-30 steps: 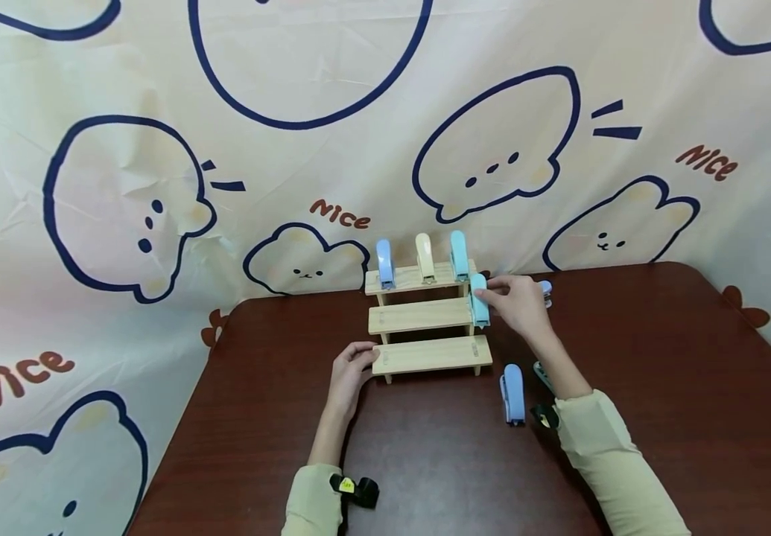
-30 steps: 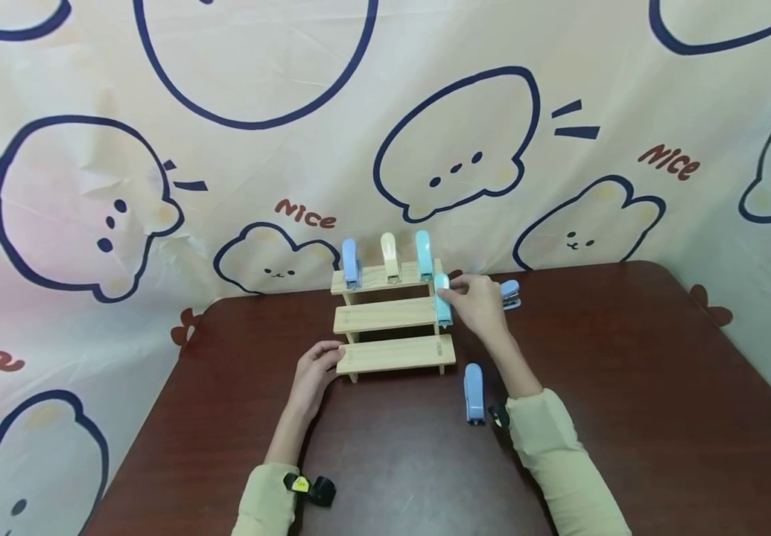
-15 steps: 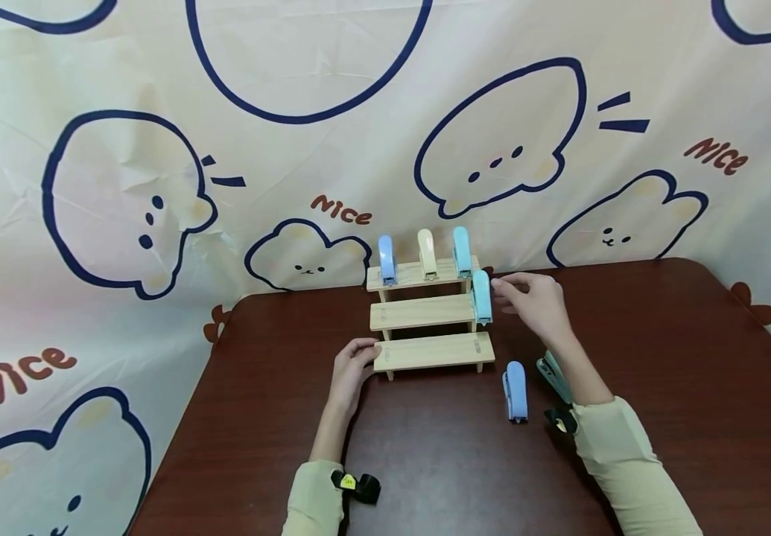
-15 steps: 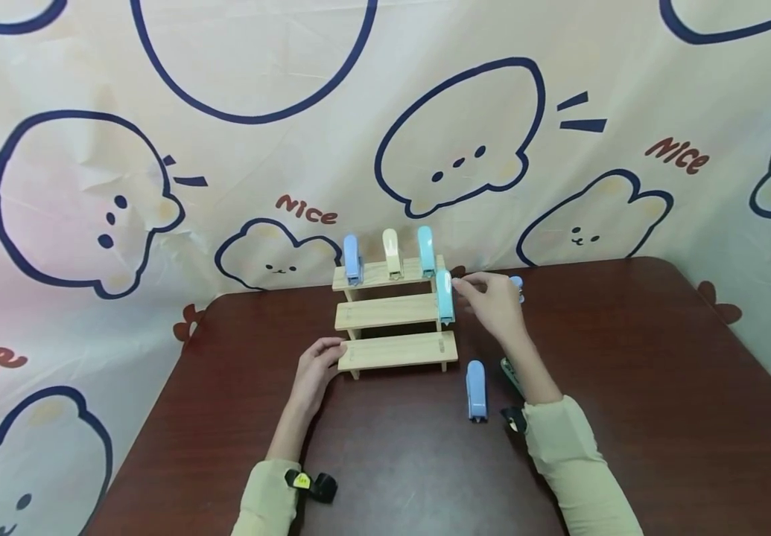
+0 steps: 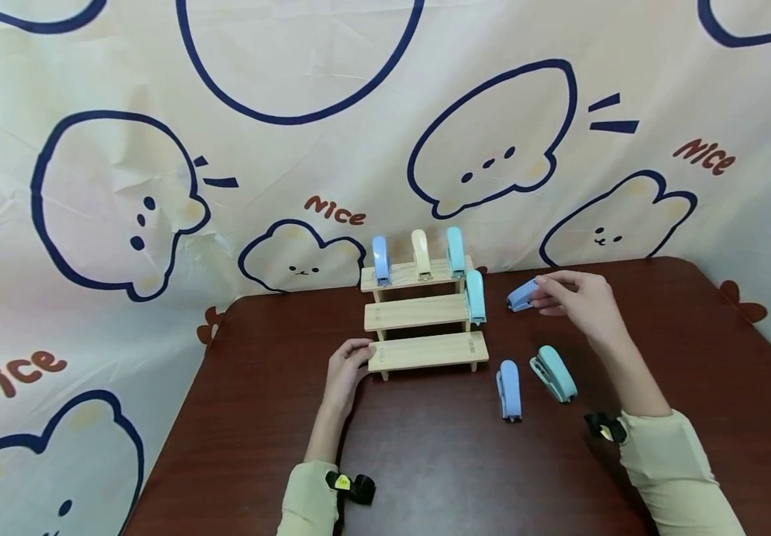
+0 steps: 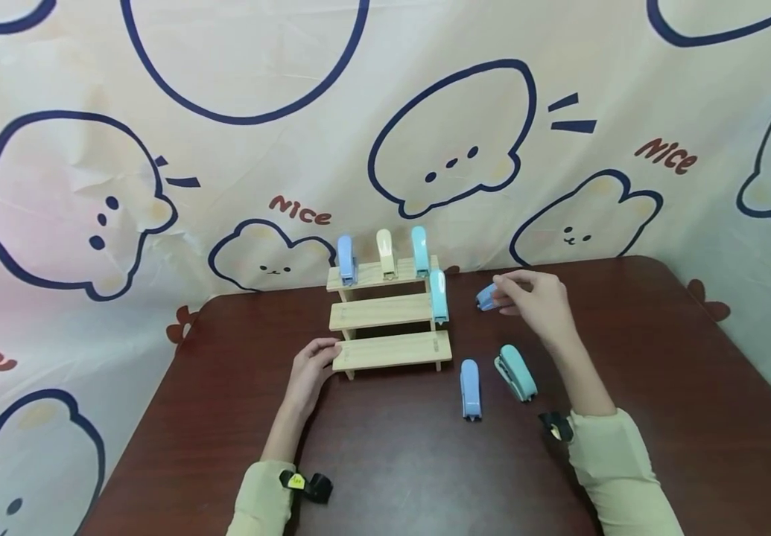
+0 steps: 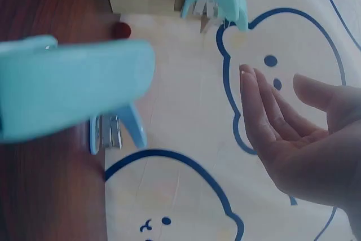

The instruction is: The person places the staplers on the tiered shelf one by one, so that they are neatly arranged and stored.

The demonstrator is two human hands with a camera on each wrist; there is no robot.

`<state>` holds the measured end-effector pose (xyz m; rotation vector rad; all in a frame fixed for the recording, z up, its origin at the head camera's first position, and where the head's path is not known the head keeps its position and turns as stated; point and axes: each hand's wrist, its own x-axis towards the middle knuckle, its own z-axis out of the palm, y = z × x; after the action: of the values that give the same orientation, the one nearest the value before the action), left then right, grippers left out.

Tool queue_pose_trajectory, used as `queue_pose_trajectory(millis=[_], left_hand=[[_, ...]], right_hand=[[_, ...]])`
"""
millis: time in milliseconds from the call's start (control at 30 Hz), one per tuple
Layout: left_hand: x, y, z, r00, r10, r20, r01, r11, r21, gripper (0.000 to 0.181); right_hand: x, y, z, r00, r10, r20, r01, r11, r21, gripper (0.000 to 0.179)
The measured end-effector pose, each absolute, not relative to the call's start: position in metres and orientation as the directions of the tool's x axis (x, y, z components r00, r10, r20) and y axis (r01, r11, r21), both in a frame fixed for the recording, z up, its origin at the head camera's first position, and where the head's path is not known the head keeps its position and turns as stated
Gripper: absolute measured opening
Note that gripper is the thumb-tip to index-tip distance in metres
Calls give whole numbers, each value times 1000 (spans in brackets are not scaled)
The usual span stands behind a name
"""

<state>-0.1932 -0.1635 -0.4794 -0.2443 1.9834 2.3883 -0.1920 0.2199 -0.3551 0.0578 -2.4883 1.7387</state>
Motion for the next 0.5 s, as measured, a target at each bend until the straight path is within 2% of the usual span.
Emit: queue_pose_trajectory(millis=[300,500], left_hand=[[-194,-166,-482,-987,-75,-144,-127,-193,973,30],[-195,-165,-482,-987,-79,-143,-126,-195,973,31]], right_hand=[[-189,247,-360,-1000,-28,14,-23,367,-930,52],[-190,260,-365,-996,-83,-24,-7,349,-937,50]])
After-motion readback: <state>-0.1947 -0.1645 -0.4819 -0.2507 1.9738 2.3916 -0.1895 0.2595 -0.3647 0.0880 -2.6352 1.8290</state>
